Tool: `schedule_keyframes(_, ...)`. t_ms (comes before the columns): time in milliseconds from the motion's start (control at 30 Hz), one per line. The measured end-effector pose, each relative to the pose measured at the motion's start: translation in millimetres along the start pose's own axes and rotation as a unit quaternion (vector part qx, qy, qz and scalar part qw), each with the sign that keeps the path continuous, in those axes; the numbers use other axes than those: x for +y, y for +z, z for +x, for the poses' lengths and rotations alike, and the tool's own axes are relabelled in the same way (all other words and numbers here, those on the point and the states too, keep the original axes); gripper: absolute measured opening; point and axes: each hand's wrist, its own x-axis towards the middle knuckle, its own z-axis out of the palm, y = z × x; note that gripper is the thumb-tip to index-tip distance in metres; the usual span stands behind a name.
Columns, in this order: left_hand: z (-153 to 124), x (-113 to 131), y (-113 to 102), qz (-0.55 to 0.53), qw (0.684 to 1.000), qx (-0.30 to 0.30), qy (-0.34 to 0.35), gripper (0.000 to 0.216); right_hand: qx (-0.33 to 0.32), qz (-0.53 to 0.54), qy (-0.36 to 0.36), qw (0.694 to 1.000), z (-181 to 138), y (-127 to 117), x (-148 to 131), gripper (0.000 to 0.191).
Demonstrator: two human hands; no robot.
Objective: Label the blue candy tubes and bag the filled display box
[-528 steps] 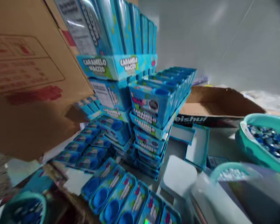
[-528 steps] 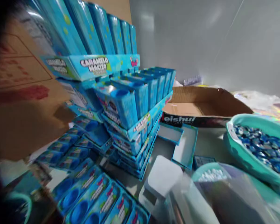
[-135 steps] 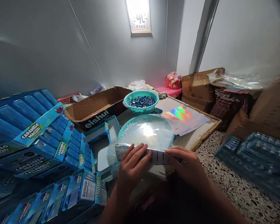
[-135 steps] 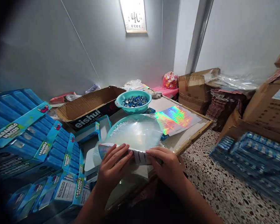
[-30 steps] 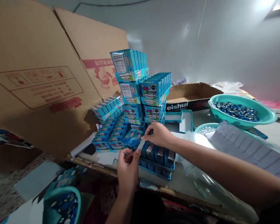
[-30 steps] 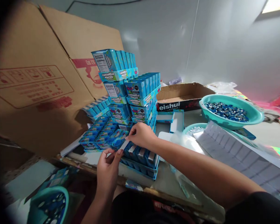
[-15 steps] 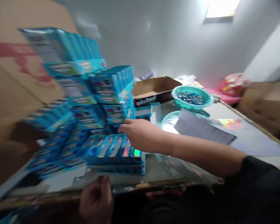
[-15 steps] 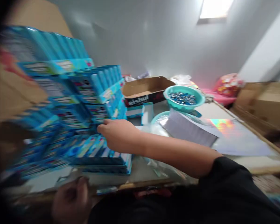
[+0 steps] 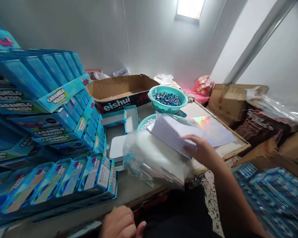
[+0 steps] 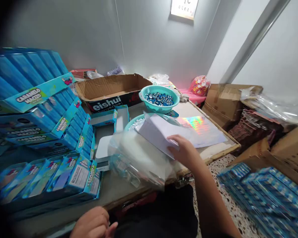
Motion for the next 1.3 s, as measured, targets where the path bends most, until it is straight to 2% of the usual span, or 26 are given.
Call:
schedule_keyframes(67,24.1,3.6,-2.0,-0.031,0.995,-0.026,0.094,0.022,-0.009,-0.024,-0.033,0.999,-19.1,20.1,-12.0,0.020)
schedule_keyframes(100,36.8,5.0,-1.7,-0.036,0.993,-0.018,0.112,0.021,-0.014,-0.042,-0.041,0.998,-27.1,26.6,-18.6,0.020)
schedule_keyframes(167,63.7,6.0,2.6,-0.013,0.995,0.008,0.098,0.028,-0.012,-0.062,-0.039,0.997,-38.6,33.6,-27.8,0.024)
schedule_keyframes(267,103.9,2.3,18.9,0.056,0.995,-0.040,0.078,0.040,0.021,-0.030,-0.031,0.999,-45.0,36.7,-27.9,0.018)
schedule_keyframes(367,133.1,-2.8,41.0,0.115,0.985,-0.088,0.094,0.038,0.076,-0.005,-0.009,0.997,-44.8,38.3,-19.3,0.017)
schedule_keyframes(467,142.8,-4.3,60.0,0.132,0.980,-0.120,0.089,0.035,0.136,-0.030,0.076,0.987,-44.9,37.9,-11.4,0.057)
schedule_keyframes(533,140.1,-3.7,68.4,0.137,0.978,-0.141,0.076,0.034,0.139,-0.043,0.120,0.982,-46.3,35.4,-7.7,0.070)
schedule_keyframes(633,132.1,-2.7,73.8,0.132,0.977,-0.153,0.068,0.036,0.146,-0.029,0.117,0.982,-48.9,29.6,-5.1,0.059)
schedule_keyframes(733,129.1,-2.7,72.5,0.136,0.978,-0.141,0.069,0.042,0.209,0.059,0.090,0.972,-50.8,26.1,-9.7,0.040)
schedule_keyframes(833,131.5,-3.4,69.0,0.152,0.978,-0.127,0.061,0.048,0.266,0.187,0.085,0.942,-51.4,25.9,-23.8,0.028)
schedule_keyframes(900,133.2,-3.7,66.7,0.165,0.978,-0.113,0.054,0.050,0.295,0.275,0.135,0.905,-50.9,24.9,-35.4,0.023)
schedule_keyframes(1000,133.3,-3.4,61.3,0.195,0.977,-0.046,0.072,0.049,0.317,0.409,0.207,0.830,-48.5,19.2,-46.8,0.030)
schedule_keyframes(1067,132.6,-2.6,54.6,0.222,0.969,0.010,0.109,0.044,0.286,0.470,0.221,0.805,-47.0,14.6,-48.0,0.039)
schedule_keyframes(1133,132.8,-1.8,46.0,0.231,0.962,0.021,0.144,0.038,0.208,0.495,0.235,0.810,-47.1,12.2,-45.6,0.046)
schedule_keyframes(1200,134.7,-1.7,37.5,0.211,0.965,-0.012,0.157,0.035,0.156,0.464,0.240,0.838,-50.3,12.7,-42.9,0.045)
schedule_keyframes(1233,136.4,-2.0,34.0,0.193,0.968,-0.028,0.159,0.034,0.166,0.425,0.229,0.860,-53.2,13.4,-42.1,0.042)
schedule_keyframes(1300,140.7,-3.7,29.2,0.163,0.973,-0.046,0.156,0.035,0.226,0.306,0.167,0.910,-60.9,13.8,-41.7,0.033)
